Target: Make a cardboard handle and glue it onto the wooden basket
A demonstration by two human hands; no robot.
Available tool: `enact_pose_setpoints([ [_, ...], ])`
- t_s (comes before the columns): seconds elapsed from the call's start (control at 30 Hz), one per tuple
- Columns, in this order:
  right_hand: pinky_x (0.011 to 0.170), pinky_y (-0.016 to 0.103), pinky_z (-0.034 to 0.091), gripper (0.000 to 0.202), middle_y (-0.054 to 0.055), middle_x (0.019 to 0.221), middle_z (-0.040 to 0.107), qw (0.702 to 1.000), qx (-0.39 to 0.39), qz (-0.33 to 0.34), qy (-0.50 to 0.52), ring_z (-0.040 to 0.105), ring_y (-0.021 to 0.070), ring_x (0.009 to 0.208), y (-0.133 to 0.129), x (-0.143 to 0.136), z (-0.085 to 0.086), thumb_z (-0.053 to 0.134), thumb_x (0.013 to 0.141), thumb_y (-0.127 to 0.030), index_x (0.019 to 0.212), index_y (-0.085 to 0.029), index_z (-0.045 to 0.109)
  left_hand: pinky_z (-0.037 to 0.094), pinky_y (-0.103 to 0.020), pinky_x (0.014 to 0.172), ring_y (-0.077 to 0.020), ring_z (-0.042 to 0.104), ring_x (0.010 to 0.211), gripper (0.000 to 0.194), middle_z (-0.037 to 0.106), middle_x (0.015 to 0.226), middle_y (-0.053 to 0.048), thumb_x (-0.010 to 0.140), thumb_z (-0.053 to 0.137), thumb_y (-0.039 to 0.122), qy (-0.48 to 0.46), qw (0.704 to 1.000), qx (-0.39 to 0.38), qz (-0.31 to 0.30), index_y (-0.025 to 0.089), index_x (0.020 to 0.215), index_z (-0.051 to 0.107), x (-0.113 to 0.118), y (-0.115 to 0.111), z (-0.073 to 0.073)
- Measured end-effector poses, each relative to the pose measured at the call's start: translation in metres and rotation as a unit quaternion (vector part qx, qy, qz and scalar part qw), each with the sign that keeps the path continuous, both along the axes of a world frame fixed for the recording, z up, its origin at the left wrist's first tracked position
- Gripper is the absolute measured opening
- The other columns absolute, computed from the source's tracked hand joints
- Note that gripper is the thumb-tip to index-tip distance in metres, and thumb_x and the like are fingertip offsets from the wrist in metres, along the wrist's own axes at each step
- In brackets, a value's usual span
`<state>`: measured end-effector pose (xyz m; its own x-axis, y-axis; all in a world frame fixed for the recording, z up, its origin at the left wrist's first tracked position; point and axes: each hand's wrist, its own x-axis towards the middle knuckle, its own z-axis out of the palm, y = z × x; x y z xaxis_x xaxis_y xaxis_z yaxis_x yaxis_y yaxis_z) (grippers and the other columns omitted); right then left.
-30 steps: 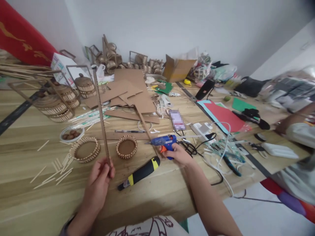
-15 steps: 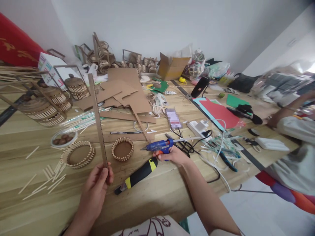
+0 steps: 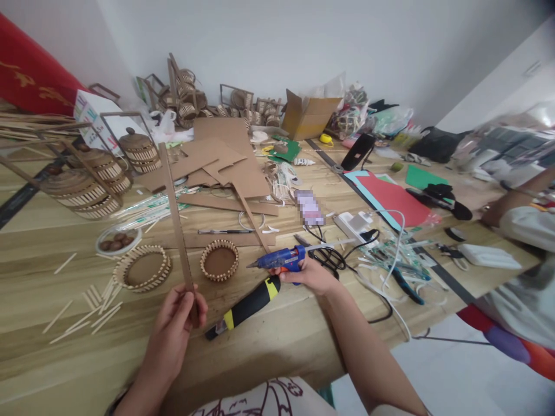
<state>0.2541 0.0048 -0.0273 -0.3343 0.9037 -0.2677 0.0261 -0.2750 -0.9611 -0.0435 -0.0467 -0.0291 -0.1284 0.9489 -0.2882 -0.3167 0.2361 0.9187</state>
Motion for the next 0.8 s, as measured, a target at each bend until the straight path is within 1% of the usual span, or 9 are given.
enact_pose_setpoints([
  [0.17, 0.088, 0.037, 0.051, 0.035, 0.003, 0.085, 0.073, 0.999, 0.004, 0.006, -0.037, 0.065, 0.0184, 0.081, -0.001, 0.0, 0.003, 0.088, 0.062, -0.043, 0.083, -0.018, 0.075, 0.041, -0.021, 0.048, -0.0106, 0.053, 0.052, 0.046, 0.062, 0.063, 0.004, 0.068, 0.08, 0.053, -0.002, 1.0, 0.002, 0.0, 0.02, 0.09, 0.058, 0.002, 0.0, 0.0],
  [0.27, 0.087, 0.037, 0.051, 0.036, 0.003, 0.084, 0.073, 0.998, 0.007, 0.006, -0.057, 0.065, 0.0193, 0.082, -0.002, 0.0, 0.005, 0.088, 0.061, -0.046, 0.082, -0.018, 0.075, 0.041, -0.021, 0.048, -0.0102, 0.053, 0.052, 0.044, 0.062, 0.063, 0.004, 0.071, 0.078, 0.052, 0.0, 1.0, 0.009, -0.002, 0.019, 0.092, 0.058, 0.003, 0.0, 0.001],
  [0.37, 0.083, 0.036, 0.052, 0.037, 0.003, 0.084, 0.073, 0.998, -0.023, 0.022, -0.056, 0.066, 0.0196, 0.082, -0.003, 0.0, 0.006, 0.088, 0.061, -0.046, 0.081, -0.018, 0.074, 0.04, -0.021, 0.048, -0.0099, 0.052, 0.052, 0.043, 0.062, 0.063, 0.005, 0.072, 0.078, 0.052, 0.0, 1.0, 0.01, -0.002, 0.02, 0.092, 0.057, 0.003, 0.0, 0.002],
  [0.43, 0.076, 0.033, 0.052, 0.037, 0.003, 0.081, 0.072, 0.996, -0.05, 0.047, -0.052, 0.064, 0.0178, 0.076, -0.003, -0.001, 0.006, 0.088, 0.06, -0.046, 0.079, -0.018, 0.073, 0.039, -0.021, 0.049, -0.0096, 0.052, 0.051, 0.043, 0.062, 0.063, 0.005, 0.073, 0.077, 0.052, 0.0, 1.0, 0.012, -0.006, 0.019, 0.092, 0.057, 0.003, 0.0, 0.002],
  [0.5, 0.071, 0.031, 0.052, 0.038, 0.002, 0.079, 0.071, 0.995, -0.056, 0.064, -0.053, 0.061, 0.0158, 0.071, -0.003, -0.002, 0.007, 0.089, 0.059, -0.046, 0.078, -0.018, 0.072, 0.038, -0.021, 0.049, -0.0094, 0.052, 0.051, 0.042, 0.062, 0.063, 0.005, 0.073, 0.076, 0.052, 0.004, 1.0, 0.015, -0.007, 0.019, 0.092, 0.057, 0.002, 0.001, 0.002],
  [0.63, 0.07, 0.029, 0.049, 0.035, 0.001, 0.077, 0.068, 0.995, -0.024, 0.06, -0.073, 0.057, 0.0142, 0.069, -0.002, -0.001, 0.011, 0.086, 0.063, -0.046, 0.078, -0.018, 0.071, 0.037, -0.021, 0.049, -0.0092, 0.052, 0.05, 0.043, 0.062, 0.062, 0.005, 0.073, 0.076, 0.053, 0.007, 1.0, 0.013, -0.005, 0.019, 0.093, 0.057, 0.002, 0.001, 0.001],
  [0.7, 0.071, 0.029, 0.048, 0.035, 0.0, 0.078, 0.067, 0.995, -0.002, 0.049, -0.091, 0.057, 0.0143, 0.07, -0.001, 0.001, 0.012, 0.085, 0.065, -0.046, 0.08, -0.018, 0.071, 0.037, -0.021, 0.049, -0.0091, 0.052, 0.05, 0.044, 0.063, 0.063, 0.004, 0.073, 0.076, 0.053, 0.006, 1.0, 0.015, -0.006, 0.019, 0.093, 0.057, 0.002, 0.001, 0.001],
  [0.8, 0.077, 0.032, 0.048, 0.036, 0.001, 0.081, 0.069, 0.992, 0.024, 0.032, -0.118, 0.059, 0.0168, 0.076, -0.001, 0.004, 0.012, 0.083, 0.066, -0.048, 0.083, -0.018, 0.072, 0.037, -0.021, 0.049, -0.009, 0.052, 0.051, 0.043, 0.063, 0.063, 0.004, 0.074, 0.076, 0.053, 0.004, 1.0, 0.017, -0.006, 0.019, 0.093, 0.057, 0.002, 0.0, 0.0],
])
